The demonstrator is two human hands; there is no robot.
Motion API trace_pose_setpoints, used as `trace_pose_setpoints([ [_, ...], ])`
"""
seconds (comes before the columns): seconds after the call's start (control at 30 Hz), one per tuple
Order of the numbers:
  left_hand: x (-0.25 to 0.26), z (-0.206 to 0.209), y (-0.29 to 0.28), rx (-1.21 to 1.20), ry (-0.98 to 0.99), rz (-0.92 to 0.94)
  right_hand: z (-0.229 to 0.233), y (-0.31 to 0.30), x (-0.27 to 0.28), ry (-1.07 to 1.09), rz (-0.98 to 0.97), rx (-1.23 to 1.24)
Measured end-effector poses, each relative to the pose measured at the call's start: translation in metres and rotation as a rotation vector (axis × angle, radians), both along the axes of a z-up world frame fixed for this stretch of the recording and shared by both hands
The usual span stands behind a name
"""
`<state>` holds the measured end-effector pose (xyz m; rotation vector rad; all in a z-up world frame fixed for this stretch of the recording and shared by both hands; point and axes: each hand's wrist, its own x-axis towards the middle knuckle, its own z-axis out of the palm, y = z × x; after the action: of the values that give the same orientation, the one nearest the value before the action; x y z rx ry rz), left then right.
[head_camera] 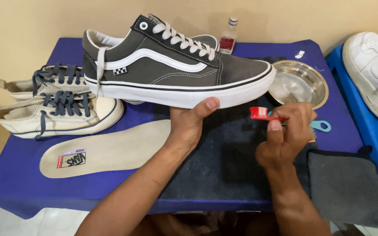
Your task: The person scrubs the white rubber sole and midsole of a grey Vans sneaker using a red toothbrush, then wipes the shoe with a grey cloth. The person repeats the scrubbing on the same shoe.
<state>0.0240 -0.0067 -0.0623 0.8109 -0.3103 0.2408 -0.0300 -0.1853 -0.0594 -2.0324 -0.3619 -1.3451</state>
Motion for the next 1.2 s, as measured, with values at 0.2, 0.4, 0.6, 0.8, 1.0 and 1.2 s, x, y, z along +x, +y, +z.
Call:
trace_pose_setpoints([
  [0.2, -0.004, 0.002, -0.004, -0.072, 0.021, -0.064, -0.008, -0.010, 0.002, 0.023, -0.130, -0.043],
  [0.4, -0.011, 0.003, -0.009, 0.038, 0.060, 0.017, -0.013, -0.027, 0.005, 0.120, -0.264, 0.067],
  [0.6, -0.008, -0.004, -0.011, -0.066, 0.097, -0.033, -0.005, -0.012, 0.002, 0.064, -0.195, -0.054],
  [0.8, -0.008, -0.005, -0.017, -0.061, 0.062, 0.006, 0.002, 0.000, -0.001, 0.080, -0.162, -0.099],
  [1.0, -0.017, 0.006, -0.013, 0.073, 0.066, 0.025, -0.020, -0.032, 0.001, 0.096, -0.237, 0.082],
  [1.2, -0.014, 0.007, -0.010, 0.061, 0.055, 0.015, -0.007, -0.016, 0.001, -0.009, -0.160, 0.063],
])
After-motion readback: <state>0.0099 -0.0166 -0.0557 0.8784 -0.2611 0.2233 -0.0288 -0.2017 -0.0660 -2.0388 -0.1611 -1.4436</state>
